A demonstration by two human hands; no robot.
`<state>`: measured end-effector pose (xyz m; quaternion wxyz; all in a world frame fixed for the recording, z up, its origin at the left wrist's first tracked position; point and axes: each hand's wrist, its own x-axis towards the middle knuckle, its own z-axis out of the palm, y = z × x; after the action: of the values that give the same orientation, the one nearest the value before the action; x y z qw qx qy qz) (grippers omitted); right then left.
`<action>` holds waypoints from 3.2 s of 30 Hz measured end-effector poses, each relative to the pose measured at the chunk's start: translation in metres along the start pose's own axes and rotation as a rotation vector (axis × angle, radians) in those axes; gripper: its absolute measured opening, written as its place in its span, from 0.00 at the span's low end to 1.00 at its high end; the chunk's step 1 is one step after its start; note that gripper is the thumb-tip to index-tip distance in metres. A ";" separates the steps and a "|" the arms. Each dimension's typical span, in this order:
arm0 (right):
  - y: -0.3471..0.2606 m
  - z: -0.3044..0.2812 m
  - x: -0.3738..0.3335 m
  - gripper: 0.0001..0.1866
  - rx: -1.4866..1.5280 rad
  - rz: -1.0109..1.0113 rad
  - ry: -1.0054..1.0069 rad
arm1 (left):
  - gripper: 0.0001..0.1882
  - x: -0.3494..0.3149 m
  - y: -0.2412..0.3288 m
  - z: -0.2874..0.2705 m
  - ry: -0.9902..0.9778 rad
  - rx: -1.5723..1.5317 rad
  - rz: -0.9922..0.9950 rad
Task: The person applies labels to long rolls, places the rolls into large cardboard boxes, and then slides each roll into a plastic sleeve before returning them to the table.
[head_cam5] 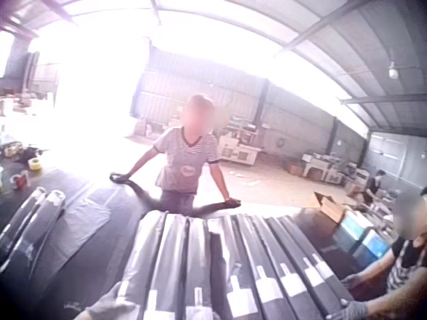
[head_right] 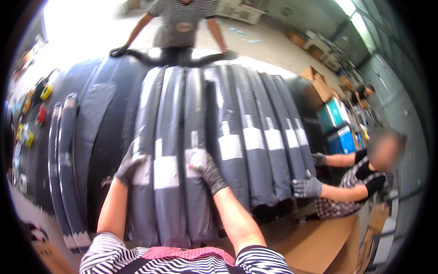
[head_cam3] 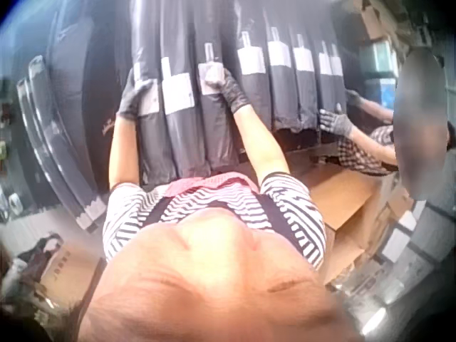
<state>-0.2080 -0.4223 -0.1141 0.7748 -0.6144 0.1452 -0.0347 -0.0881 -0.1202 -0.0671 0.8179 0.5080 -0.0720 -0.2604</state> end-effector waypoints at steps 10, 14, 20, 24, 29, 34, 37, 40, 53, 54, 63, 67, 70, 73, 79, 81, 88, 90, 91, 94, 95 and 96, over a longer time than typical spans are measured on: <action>-0.085 0.003 -0.140 0.40 0.128 -0.155 0.006 | 0.54 -0.078 0.029 0.067 -0.080 0.053 0.132; -0.151 -0.003 -0.235 0.50 0.252 -0.387 0.112 | 0.53 -0.067 0.042 0.072 -0.163 0.238 0.242; -0.226 0.012 -0.442 0.61 0.009 -0.730 0.512 | 0.46 -0.105 0.114 0.193 -0.592 0.294 0.433; -0.244 0.028 -0.583 0.63 0.001 -0.900 0.791 | 0.50 -0.150 0.131 0.326 -0.842 0.444 0.540; -0.240 -0.043 -0.751 0.57 0.062 -0.979 1.138 | 0.48 -0.266 0.087 0.595 -1.246 0.524 0.565; -0.233 -0.127 -0.870 0.40 0.257 -1.066 1.401 | 0.44 -0.369 -0.002 0.815 -1.628 0.489 0.749; -0.216 -0.172 -0.917 0.37 0.262 -1.091 1.526 | 0.46 -0.435 -0.057 0.911 -1.775 0.598 0.593; -0.210 -0.212 -0.964 0.37 0.322 -1.067 1.669 | 0.50 -0.500 -0.107 0.993 -1.821 0.866 0.721; -0.116 -0.300 -1.065 0.32 0.166 -0.263 2.383 | 0.50 -0.710 -0.404 1.146 -2.609 0.745 0.768; -0.137 -0.284 -1.069 0.31 0.115 0.118 2.313 | 0.52 -0.709 -0.431 1.139 -2.715 0.842 0.669; -0.036 -0.225 -1.056 0.33 -0.497 0.802 2.414 | 0.44 -0.726 -0.649 0.871 -3.436 1.129 0.503; -0.034 -0.260 -1.050 0.32 -0.480 0.485 2.417 | 0.38 -0.661 -0.707 0.776 -3.779 0.914 0.722; -0.013 -0.251 -1.057 0.30 -0.517 0.422 2.471 | 0.34 -0.715 -0.617 0.822 -3.842 1.317 0.891; -0.012 -0.259 -1.056 0.28 -0.608 0.357 2.462 | 0.32 -0.713 -0.536 0.880 -3.378 1.170 0.986; 0.011 -0.237 -1.066 0.25 -0.704 0.334 2.338 | 0.33 -0.691 -0.387 0.904 -3.114 0.637 0.820; 0.017 -0.241 -1.069 0.26 -0.726 0.383 2.295 | 0.33 -0.664 -0.363 0.891 -2.972 0.541 0.690; -0.003 -0.242 -1.069 0.28 -0.596 0.380 2.222 | 0.25 -0.580 -0.303 0.827 -2.315 0.761 0.500; -0.006 -0.258 -1.064 0.29 -0.610 0.349 2.271 | 0.24 -0.561 -0.300 0.801 -2.096 0.690 0.636; 0.006 -0.263 -1.065 0.29 -0.654 0.366 2.307 | 0.24 -0.560 -0.289 0.789 -2.018 0.729 0.639; -0.006 -0.269 -1.066 0.31 -0.580 0.287 2.305 | 0.26 -0.546 -0.282 0.758 -1.921 0.819 0.709; -0.006 -0.265 -1.066 0.31 -0.561 0.290 2.305 | 0.26 -0.542 -0.282 0.747 -1.887 0.857 0.766; -0.006 -0.263 -1.066 0.31 -0.547 0.286 2.299 | 0.26 -0.541 -0.282 0.740 -1.873 0.839 0.692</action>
<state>-1.2961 -0.4245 0.0326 0.0304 -0.3463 0.8246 -0.4464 -0.9327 -0.5355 0.1174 0.2281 0.2989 -0.8909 -0.2546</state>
